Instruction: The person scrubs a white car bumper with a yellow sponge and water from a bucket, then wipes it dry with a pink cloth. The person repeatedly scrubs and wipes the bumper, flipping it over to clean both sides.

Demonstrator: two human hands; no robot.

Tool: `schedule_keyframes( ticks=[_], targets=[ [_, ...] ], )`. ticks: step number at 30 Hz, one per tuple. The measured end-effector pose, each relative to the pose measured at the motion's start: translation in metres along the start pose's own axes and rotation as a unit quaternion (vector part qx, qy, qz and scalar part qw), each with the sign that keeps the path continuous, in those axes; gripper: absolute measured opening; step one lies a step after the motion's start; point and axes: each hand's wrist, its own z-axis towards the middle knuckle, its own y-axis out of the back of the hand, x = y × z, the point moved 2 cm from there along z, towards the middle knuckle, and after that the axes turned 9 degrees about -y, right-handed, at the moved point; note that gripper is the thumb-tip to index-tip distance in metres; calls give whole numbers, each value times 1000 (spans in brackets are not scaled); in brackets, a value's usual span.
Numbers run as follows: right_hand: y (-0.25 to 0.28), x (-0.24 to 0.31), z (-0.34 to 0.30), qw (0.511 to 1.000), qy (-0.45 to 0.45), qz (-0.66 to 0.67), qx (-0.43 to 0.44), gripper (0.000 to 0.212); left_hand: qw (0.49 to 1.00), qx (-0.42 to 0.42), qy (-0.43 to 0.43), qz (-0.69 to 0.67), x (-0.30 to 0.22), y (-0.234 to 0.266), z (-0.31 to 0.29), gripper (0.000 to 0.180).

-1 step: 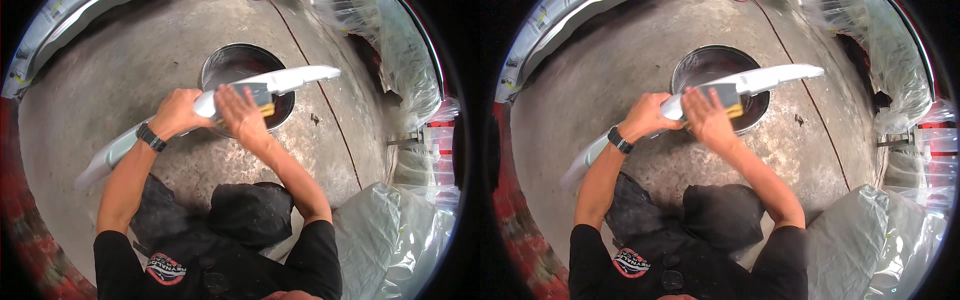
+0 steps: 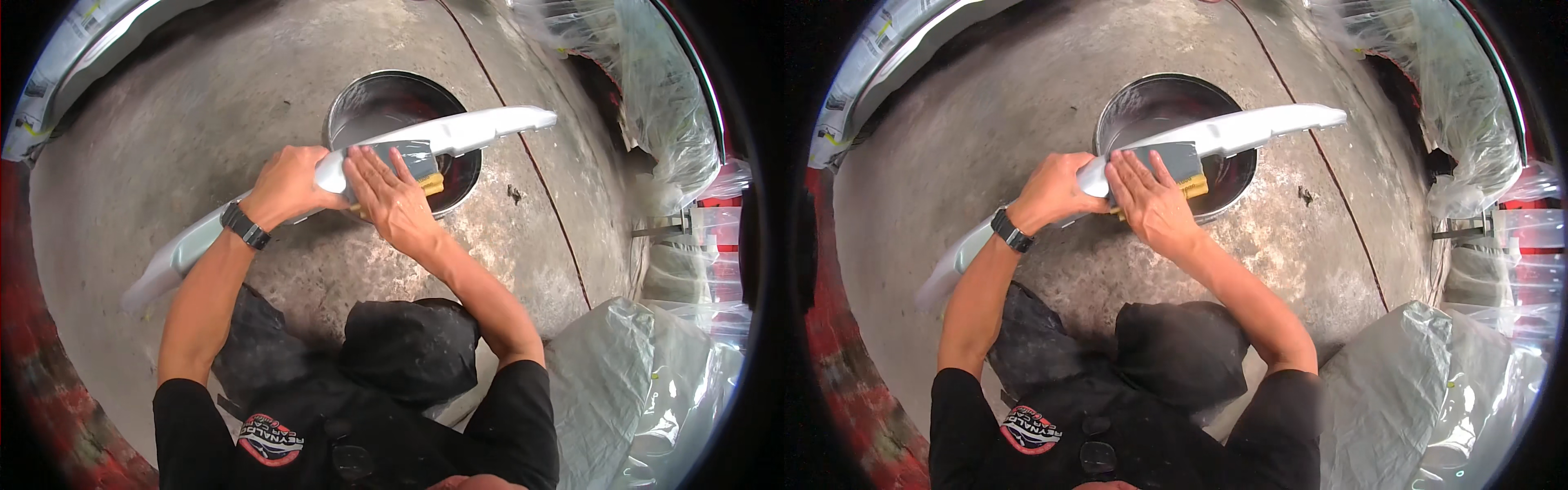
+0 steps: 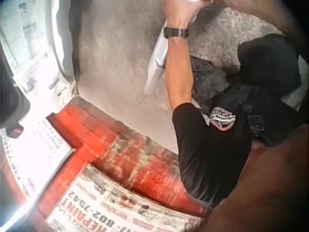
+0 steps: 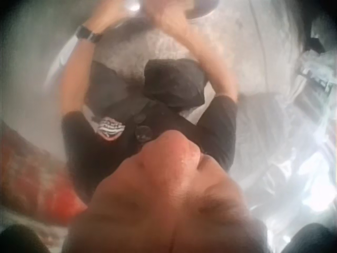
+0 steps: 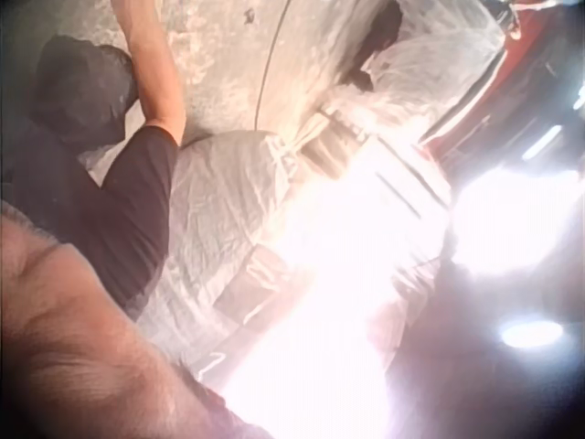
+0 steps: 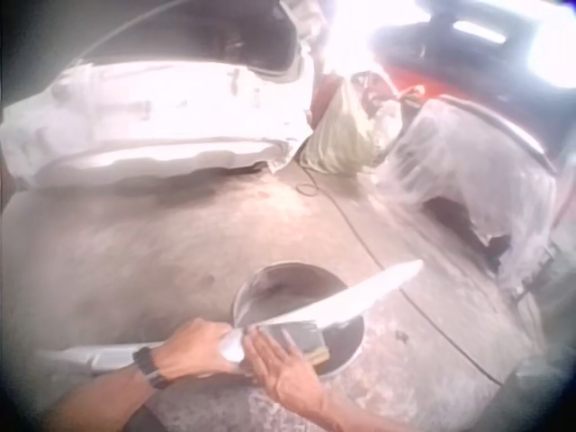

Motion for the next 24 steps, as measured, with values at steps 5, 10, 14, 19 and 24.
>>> schedule_keyframes(
  ticks=[5, 10, 14, 19, 24],
  targets=[
    [13, -92, -27, 963, -164, -216, 3, 66, 1000, 3, -1, -4, -10, 0, 0, 56],
    [-4, -17, -10, 987, -47, -153, 27, 65, 1000, -2, 1, -16, -1, -2, 1, 56],
    [8, -62, -22, 986, -97, -132, -13, 73, 999, -4, 5, -33, -6, 0, -2, 55],
    [10, -54, -18, 957, -179, -223, 36, 61, 1000, 7, 2, -10, -5, -3, 2, 55],
    [17, -64, -33, 982, -134, -130, 17, 69, 999, 2, 6, -46, -7, 1, 1, 54]
  ],
)
